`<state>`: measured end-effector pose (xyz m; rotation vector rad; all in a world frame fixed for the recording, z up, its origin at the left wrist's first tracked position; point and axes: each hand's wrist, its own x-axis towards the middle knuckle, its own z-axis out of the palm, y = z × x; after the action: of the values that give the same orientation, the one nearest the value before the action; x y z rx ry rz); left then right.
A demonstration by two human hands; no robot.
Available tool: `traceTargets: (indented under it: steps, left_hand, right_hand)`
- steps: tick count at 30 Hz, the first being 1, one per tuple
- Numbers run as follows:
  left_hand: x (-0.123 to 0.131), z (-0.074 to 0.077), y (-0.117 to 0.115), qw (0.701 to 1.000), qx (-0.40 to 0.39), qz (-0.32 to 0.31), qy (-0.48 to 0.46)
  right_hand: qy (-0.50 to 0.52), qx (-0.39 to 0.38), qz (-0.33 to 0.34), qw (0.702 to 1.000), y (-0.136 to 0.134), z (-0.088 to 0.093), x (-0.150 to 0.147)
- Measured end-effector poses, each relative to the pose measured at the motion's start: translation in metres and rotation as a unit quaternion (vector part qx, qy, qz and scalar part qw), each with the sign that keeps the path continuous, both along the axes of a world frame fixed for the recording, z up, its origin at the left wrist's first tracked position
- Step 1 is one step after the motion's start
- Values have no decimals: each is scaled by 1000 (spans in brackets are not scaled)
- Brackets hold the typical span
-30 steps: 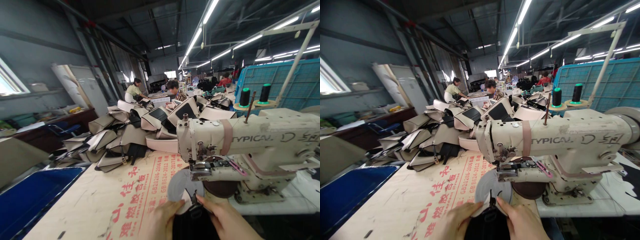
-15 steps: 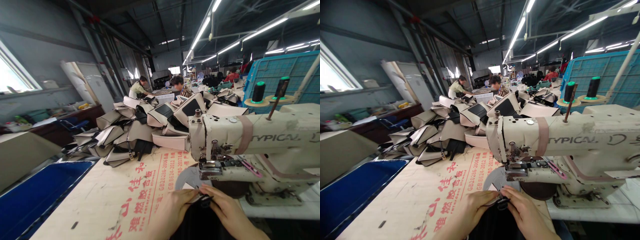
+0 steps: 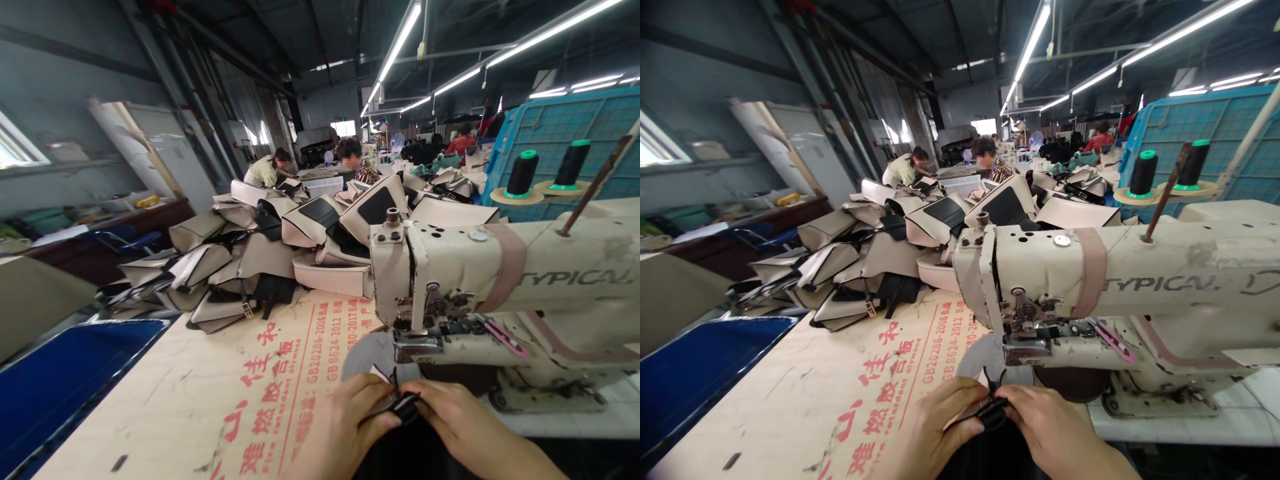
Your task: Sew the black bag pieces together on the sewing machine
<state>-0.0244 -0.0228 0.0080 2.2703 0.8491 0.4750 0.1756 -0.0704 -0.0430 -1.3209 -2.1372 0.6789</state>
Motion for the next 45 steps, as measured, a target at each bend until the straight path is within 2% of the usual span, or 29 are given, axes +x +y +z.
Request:
traceTargets:
  steps: [3, 5, 7, 12, 16, 22, 28, 31, 34, 37, 42, 43, 45]
  left_hand:
    - [8, -5, -5, 999, 23, 42, -24]
    - [11, -10, -5, 994, 50, 85, -44]
    - [13, -16, -2, 990, 77, 103, -61]
    - [7, -22, 4, 994, 87, 38, -58]
    - [3, -14, 1, 998, 62, -10, 4]
    - [11, 3, -1, 997, 70, -34, 4]
    - [15, 5, 0, 995, 83, -44, 29]
    - [15, 4, 0, 994, 98, -41, 36]
    - [16, 4, 1, 995, 84, -38, 23]
    - [17, -1, 0, 999, 52, -11, -2]
    - [16, -21, -3, 987, -16, 139, -79]
    - [16, -24, -3, 984, -29, 146, -98]
    - [15, -27, -3, 982, -60, 121, -132]
  right_hand:
    - [-8, 10, -5, 1000, -1, -2, 0]
    - [-15, 15, 0, 1000, -2, 0, -1]
    - [-14, 18, 7, 1000, -1, 4, -2]
    - [-1, 17, -7, 1000, -2, 5, -4]
    - [2, -11, -20, 1000, -4, 2, -2]
    - [34, -22, -32, 999, -5, -1, 1]
    - [65, -24, -106, 992, -8, -13, 1]
    - [56, 21, -116, 991, -8, -19, 2]
    - [-23, 133, -68, 988, -7, -25, 5]
    - [-82, 192, -54, 976, -5, -29, 8]
    - [-84, 202, -63, 974, -3, -32, 10]
    - [-82, 201, -61, 974, -3, -32, 10]
    - [-79, 199, -55, 975, -4, -32, 10]
